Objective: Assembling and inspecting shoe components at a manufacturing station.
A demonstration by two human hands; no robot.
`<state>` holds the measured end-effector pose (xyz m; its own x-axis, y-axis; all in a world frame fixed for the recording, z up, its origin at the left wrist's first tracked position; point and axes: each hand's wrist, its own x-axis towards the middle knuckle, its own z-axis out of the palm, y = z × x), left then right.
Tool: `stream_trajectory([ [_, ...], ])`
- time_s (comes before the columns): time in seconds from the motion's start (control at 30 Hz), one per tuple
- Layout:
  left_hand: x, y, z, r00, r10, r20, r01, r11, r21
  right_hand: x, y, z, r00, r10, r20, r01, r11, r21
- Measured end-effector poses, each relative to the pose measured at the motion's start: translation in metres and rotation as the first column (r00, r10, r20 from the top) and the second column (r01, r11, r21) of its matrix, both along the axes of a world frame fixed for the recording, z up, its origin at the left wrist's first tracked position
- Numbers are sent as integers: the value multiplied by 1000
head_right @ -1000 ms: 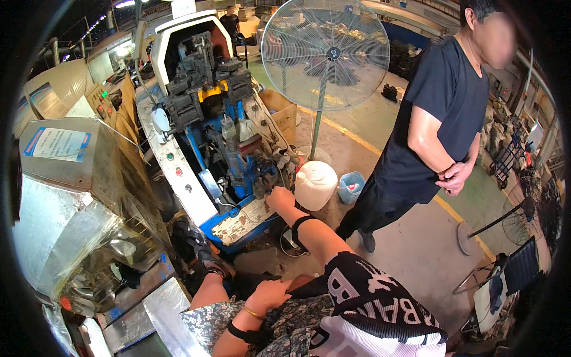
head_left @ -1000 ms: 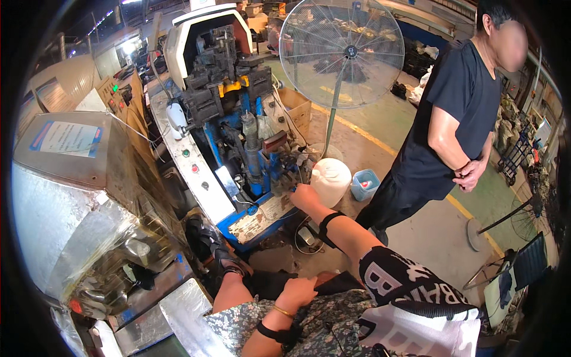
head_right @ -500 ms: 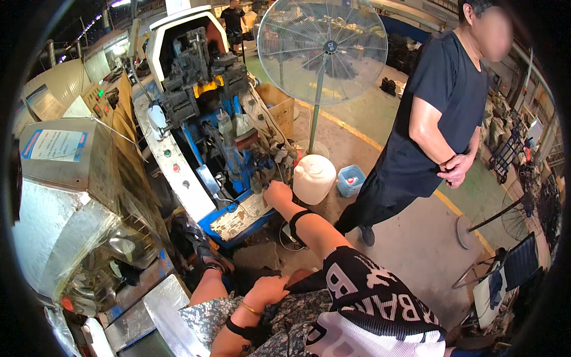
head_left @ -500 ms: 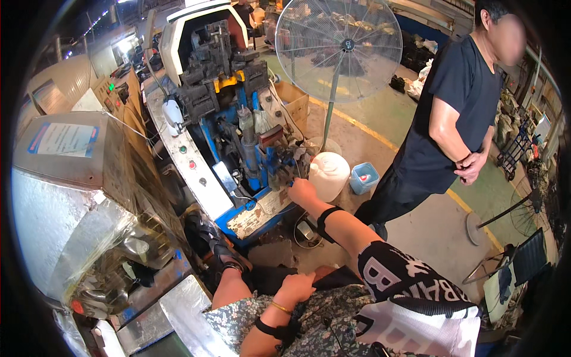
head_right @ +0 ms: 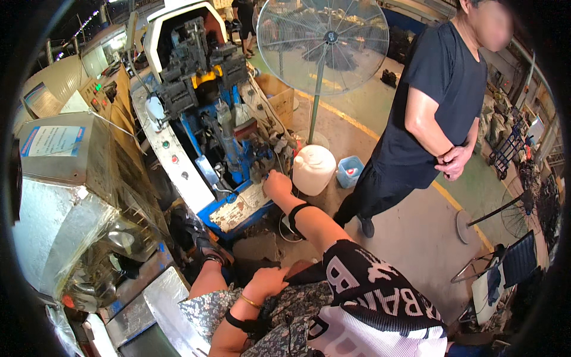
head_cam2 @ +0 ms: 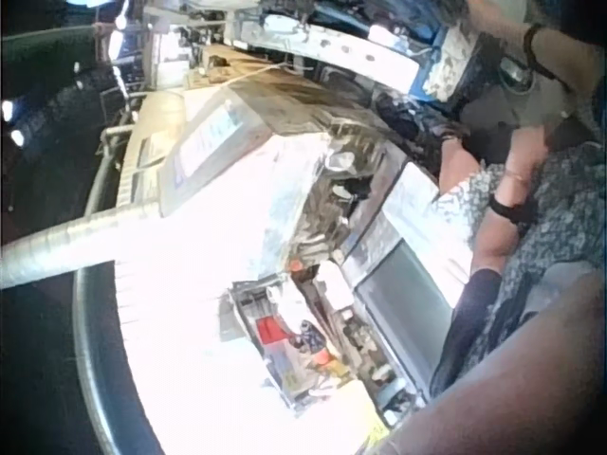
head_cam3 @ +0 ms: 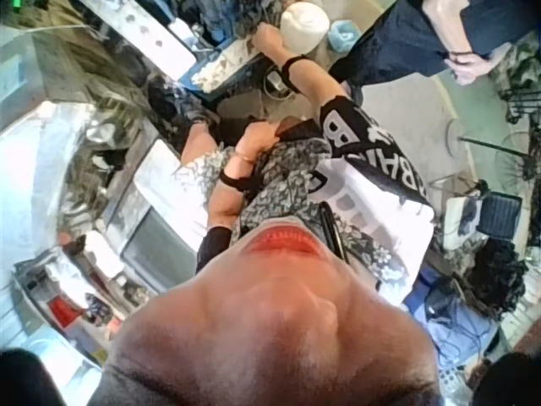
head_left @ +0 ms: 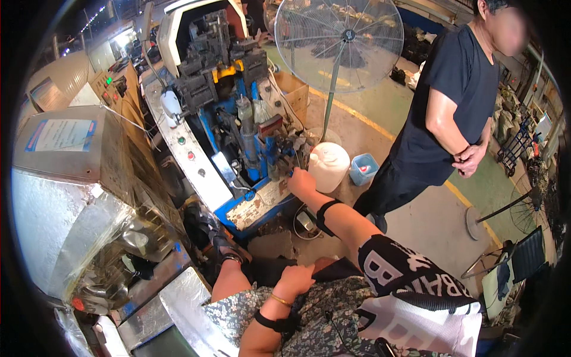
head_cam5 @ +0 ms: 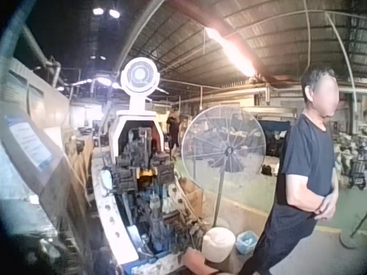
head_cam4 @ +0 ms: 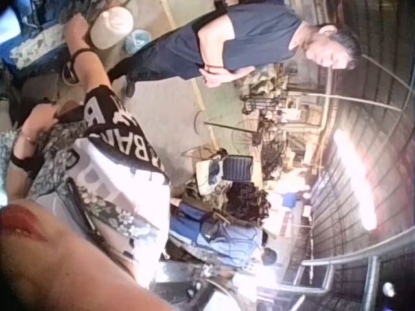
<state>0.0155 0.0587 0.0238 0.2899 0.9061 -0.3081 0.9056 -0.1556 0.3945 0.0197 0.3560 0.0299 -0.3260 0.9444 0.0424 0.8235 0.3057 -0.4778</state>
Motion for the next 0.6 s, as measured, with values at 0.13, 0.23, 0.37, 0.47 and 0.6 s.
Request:
stream_trajectory([
  [0.13, 2, -7, -1, 1000, -2, -20, 2, 1000, 4, -3, -10, -5, 999, 3, 53, -3, 1000, 15],
  [0.23, 1, -3, -1, 999, -7, -45, 5, 998, -57, -6, -4, -2, 996, 22, 82, -18, 998, -53],
  [0.37, 4, -4, 1, 999, -36, -37, 35, 999, -24, 4, 35, -20, 988, 147, -39, -152, 939, -310],
  [0.47, 3, -2, 3, 999, -20, -31, 19, 1000, -14, 2, 48, -22, 983, 104, -151, -171, 823, -542],
  [0.6, 4, 0, 6, 999, -25, -47, 24, 1000, -13, 8, 45, -25, 979, -21, -203, -84, 864, -496],
])
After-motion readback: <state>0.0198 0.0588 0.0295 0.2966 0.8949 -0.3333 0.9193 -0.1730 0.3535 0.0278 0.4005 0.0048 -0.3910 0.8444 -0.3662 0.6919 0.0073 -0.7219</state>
